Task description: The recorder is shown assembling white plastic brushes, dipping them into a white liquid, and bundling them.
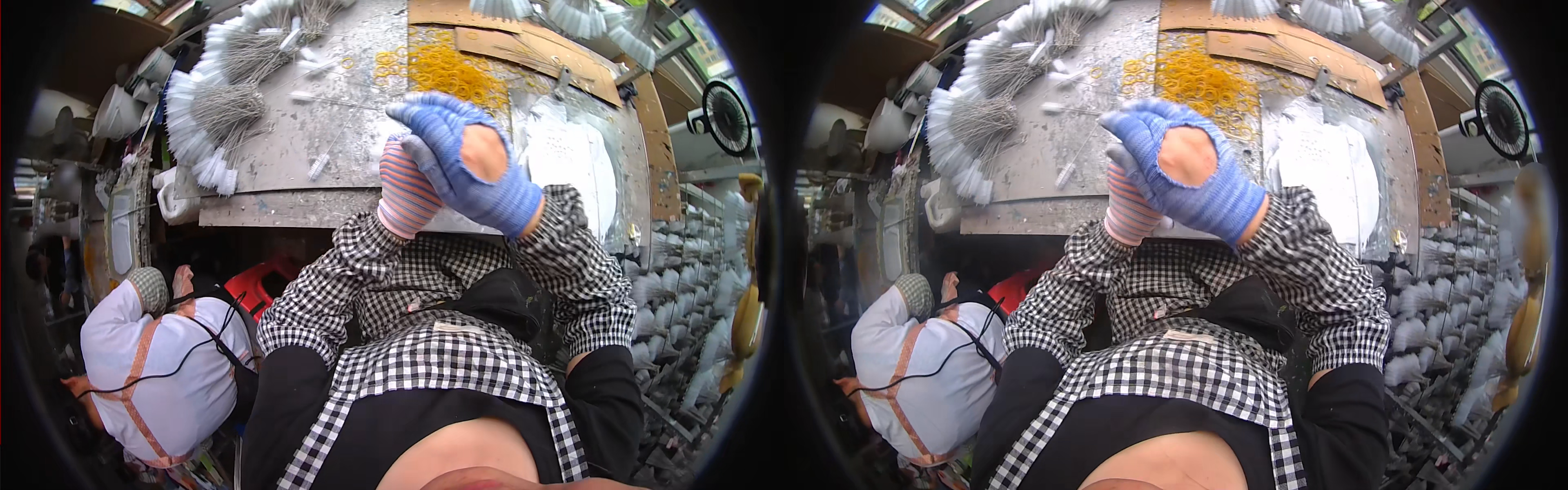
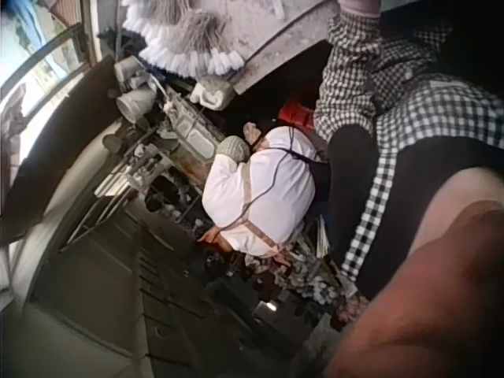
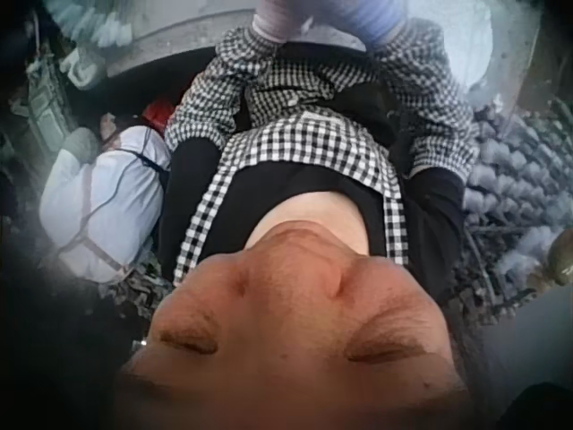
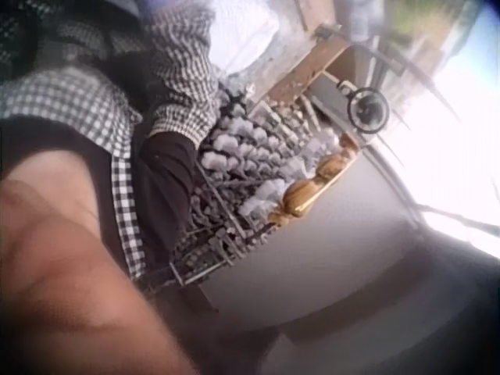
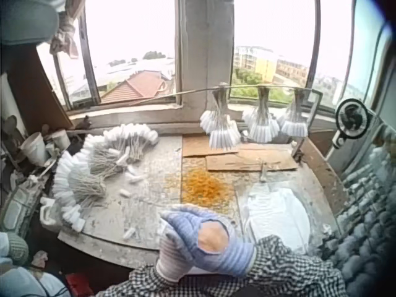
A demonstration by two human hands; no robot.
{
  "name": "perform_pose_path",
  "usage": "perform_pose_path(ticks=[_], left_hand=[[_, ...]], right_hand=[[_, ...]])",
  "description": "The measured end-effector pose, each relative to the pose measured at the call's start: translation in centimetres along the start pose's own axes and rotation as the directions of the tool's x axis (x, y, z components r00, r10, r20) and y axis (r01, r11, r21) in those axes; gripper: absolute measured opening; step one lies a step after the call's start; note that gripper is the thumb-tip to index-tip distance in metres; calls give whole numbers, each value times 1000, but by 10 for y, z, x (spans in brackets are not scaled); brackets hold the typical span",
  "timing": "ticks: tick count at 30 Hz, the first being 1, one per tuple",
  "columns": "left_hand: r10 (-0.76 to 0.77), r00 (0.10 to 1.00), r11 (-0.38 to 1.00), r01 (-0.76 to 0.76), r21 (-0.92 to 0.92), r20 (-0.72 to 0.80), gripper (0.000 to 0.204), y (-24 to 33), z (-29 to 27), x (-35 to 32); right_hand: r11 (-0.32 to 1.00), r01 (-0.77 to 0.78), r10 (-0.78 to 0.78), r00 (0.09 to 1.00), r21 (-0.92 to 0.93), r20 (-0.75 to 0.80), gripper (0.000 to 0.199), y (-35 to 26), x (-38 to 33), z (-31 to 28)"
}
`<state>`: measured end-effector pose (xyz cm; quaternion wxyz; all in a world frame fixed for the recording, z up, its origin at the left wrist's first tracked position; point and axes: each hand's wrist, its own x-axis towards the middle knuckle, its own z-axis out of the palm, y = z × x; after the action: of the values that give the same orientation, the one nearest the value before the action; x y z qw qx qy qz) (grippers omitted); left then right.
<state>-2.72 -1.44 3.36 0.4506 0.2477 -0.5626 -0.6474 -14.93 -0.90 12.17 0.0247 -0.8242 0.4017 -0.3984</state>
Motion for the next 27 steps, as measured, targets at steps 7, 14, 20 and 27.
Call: perform_pose_path(ticks=[7, 14, 20, 27], left_hand=[[-75, 997, 874, 56, -482, -20, 49, -13, 31, 6], [-1, 999, 827, 20, -562, 35, 36, 23, 7, -4], [-231, 860, 892, 1, -452, -455, 34, 8, 4, 10], [93, 944, 961, -168, 219, 317, 105, -21, -47, -3]], right_hand=[[987, 153, -156, 985, -49, -75, 44, -35, 0, -70], [964, 33, -19, 998, 265, -57, 109, -11, 7, -55], [936, -334, 328, 942, 107, 70, 107, 22, -90, 34], [827, -374, 432, 901, 419, -48, 78, 25, -133, 48]])
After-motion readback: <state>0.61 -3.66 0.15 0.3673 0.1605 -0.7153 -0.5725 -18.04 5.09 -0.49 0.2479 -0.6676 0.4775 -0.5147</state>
